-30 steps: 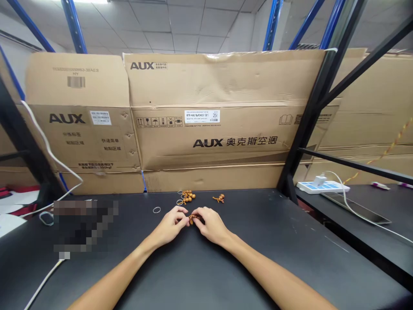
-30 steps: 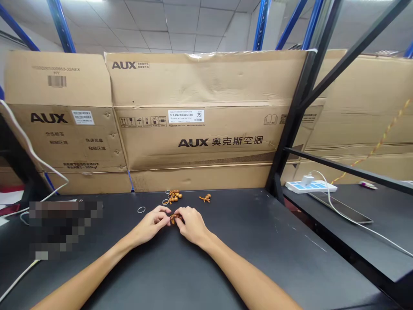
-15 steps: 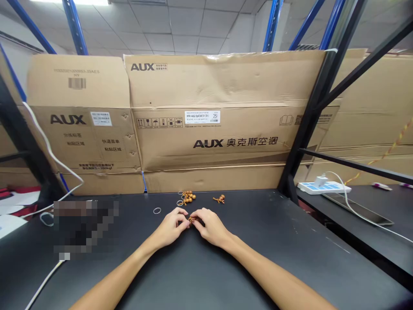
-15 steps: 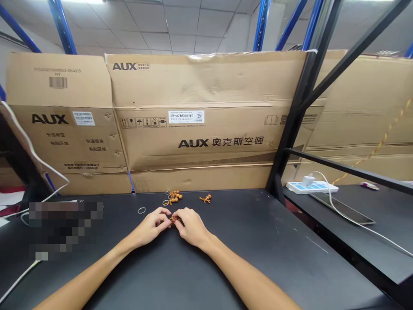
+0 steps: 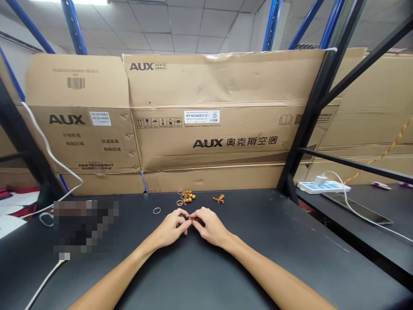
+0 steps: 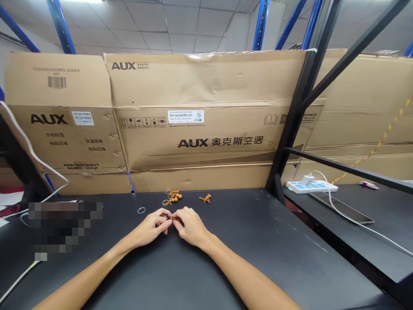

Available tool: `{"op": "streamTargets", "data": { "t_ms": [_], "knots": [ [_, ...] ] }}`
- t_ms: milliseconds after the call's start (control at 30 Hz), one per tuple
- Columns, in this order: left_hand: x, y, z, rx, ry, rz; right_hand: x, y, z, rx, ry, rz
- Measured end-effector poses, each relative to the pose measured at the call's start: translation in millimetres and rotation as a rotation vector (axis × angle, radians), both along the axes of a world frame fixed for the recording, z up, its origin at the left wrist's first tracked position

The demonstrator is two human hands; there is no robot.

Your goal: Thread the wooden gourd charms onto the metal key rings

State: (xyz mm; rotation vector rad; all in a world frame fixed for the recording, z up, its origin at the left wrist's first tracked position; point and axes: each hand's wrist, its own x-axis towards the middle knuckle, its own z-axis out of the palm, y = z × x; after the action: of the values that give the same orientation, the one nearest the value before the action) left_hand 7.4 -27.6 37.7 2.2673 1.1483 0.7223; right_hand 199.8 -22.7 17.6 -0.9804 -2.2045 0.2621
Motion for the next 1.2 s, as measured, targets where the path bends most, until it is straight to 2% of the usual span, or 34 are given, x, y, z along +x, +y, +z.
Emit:
{"op": "streamTargets", "data": {
  "t_ms": [100,267,400,467,633,700,800,867,1000,1200],
  "knots": [
    [0,1,-0.2,0.006,-0.002,-0.007,1,1,1.4,0.000,-0.008,-0.005],
    [-1,1,-1.1,0.124,0.010,-0.013,2,5,2.7,-0.068,-0.056,-0.240],
    [-3,0,-4.5,0.237,0.078,-0.052,2,6,-0.1,-0.075,-0.077,-0.213],
    [-5,1,-6.7,0.273,0.114,-0.030,3,7,-1.2,-0.055,-0.082,-0.203],
    [-8,2,-5.9,0.359,0.190,0.048,4,9,0.6,0.011,-0.078,-0.320],
    [-6,0,-4.2,0.348,0.240,0.016,4,8,0.6,-0.022,-0.117,-0.272],
    [-4,-2,-4.7,0.330,0.293,-0.062,2,6,-3.5,-0.034,-0.188,-0.122],
    [-4,-2,-8.0,0.319,0.303,-0.061,2,6,-7.6,-0.032,-0.209,-0.082],
    [-10,6,-18.4,0.238,0.307,0.045,6,9,-12.3,-0.149,-0.263,-0.089],
    [-16,13,-23.9,0.163,0.344,0.060,12,16,-10.7,-0.223,-0.292,-0.143]
  ]
}}
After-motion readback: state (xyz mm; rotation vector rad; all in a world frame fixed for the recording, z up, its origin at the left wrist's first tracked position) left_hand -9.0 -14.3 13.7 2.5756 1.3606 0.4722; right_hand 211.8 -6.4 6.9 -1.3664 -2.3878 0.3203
